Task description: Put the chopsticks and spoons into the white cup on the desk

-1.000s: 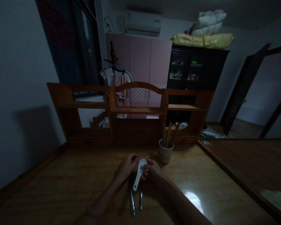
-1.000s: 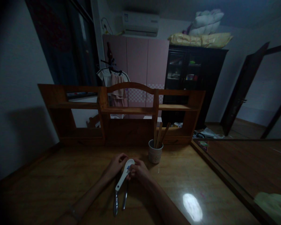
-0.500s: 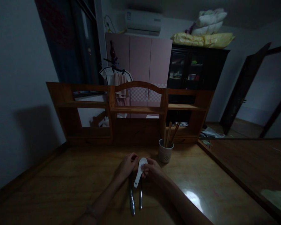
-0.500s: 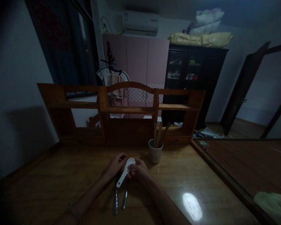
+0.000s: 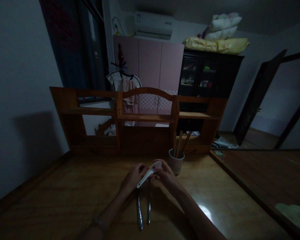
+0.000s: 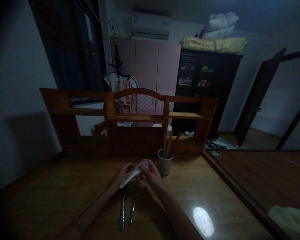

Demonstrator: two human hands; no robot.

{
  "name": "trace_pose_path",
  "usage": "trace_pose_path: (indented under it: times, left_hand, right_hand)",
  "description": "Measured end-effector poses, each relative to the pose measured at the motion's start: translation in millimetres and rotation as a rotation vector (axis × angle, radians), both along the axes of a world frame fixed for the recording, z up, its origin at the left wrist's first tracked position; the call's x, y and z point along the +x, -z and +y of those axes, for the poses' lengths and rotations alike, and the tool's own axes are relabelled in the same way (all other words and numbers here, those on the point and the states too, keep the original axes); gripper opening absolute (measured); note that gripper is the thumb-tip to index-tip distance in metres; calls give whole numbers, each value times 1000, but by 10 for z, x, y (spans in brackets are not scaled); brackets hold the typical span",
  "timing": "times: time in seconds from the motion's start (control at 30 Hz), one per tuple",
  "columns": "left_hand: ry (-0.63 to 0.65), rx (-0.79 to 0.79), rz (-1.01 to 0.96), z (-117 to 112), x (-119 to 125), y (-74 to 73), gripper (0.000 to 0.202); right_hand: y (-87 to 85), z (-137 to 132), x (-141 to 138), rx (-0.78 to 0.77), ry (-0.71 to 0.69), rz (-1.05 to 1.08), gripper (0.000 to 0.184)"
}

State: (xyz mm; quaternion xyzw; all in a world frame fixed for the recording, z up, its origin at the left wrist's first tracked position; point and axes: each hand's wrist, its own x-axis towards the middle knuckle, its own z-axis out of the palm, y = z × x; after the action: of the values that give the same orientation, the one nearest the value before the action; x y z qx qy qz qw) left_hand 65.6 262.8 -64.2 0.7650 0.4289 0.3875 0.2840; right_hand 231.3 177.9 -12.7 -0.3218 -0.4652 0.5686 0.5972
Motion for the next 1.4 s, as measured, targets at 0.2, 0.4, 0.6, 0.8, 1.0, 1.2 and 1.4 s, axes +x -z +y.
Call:
trace_pose_path:
  times: [0.2,0.4,0.6,0.8,1.0,1.2,1.4]
  left_hand:
    - [-16,34,-12,-30,43,-32,19]
    - [-78,-9,-50,27,59,47,24]
    - [-109,-38,-27,89,18,110,39]
    - [-134,2,36,27,-2,65,42]
    - [-135,-25,44,-39,-10,-10,45]
    - [-137,-52,29,-2,-6,27,42]
    - [-123,-50,-18,80,7,136,41]
  right_hand:
    - [-1255,-264,707,509,382,-449,21]
    - [-2235,-60,1385,776,693,-1114,23]
    - [-2005,351,1496,598,440,-1430,17]
    - [-1476,512,1287,563,393,-1462,11]
    - [-1245,554,1199,569,338,-1520,15]
    - [-1127,584,1225,564,286,-1601,18]
    - [-1047,597,1230,523,242,-1725,14]
